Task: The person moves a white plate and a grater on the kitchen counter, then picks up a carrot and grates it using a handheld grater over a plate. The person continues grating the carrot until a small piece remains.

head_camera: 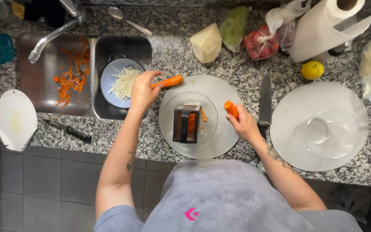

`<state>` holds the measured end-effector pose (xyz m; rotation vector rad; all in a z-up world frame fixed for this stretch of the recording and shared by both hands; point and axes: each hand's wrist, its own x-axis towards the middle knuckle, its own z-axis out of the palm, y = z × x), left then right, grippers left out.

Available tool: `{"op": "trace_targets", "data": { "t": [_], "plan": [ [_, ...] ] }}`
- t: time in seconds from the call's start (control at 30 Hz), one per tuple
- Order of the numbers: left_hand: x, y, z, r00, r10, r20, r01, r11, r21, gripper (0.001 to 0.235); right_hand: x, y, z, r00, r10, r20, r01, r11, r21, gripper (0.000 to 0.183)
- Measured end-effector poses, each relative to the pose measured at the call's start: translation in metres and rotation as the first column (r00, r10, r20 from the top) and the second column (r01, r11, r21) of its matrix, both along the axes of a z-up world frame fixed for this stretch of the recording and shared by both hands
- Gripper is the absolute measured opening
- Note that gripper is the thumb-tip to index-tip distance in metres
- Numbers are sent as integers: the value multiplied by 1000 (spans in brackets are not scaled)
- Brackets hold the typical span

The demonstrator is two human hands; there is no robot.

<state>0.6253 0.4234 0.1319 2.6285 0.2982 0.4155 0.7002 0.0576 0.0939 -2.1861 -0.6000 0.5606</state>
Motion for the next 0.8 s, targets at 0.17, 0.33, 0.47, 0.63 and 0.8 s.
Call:
{"op": "trace_targets", "data": {
  "t": [0.17,0.33,0.47,0.63,0.8],
  "plan": [
    [-9,-18,-37,995,44,-89,-25,979,202,50,-24,-4,-12,999,-24,-34,23,1000,-12,40],
    [31,-21,-64,986,142,-87,-113,954,277,39,-27,0,-17,992,-105,-67,104,994,-17,41],
    [30,-30,-11,993,81,-86,-67,986,155,57,-32,4,12,983,-137,-126,137,991,-7,40],
    [-60,-63,79,997,-77,25,78,832,-550,77,-47,-25,25,983,-133,-126,131,991,-21,40],
    [-156,-120,8,943,151,-296,-213,959,-189,73,-57,-24,31,999,36,18,-34,994,-101,46]
  ]
}}
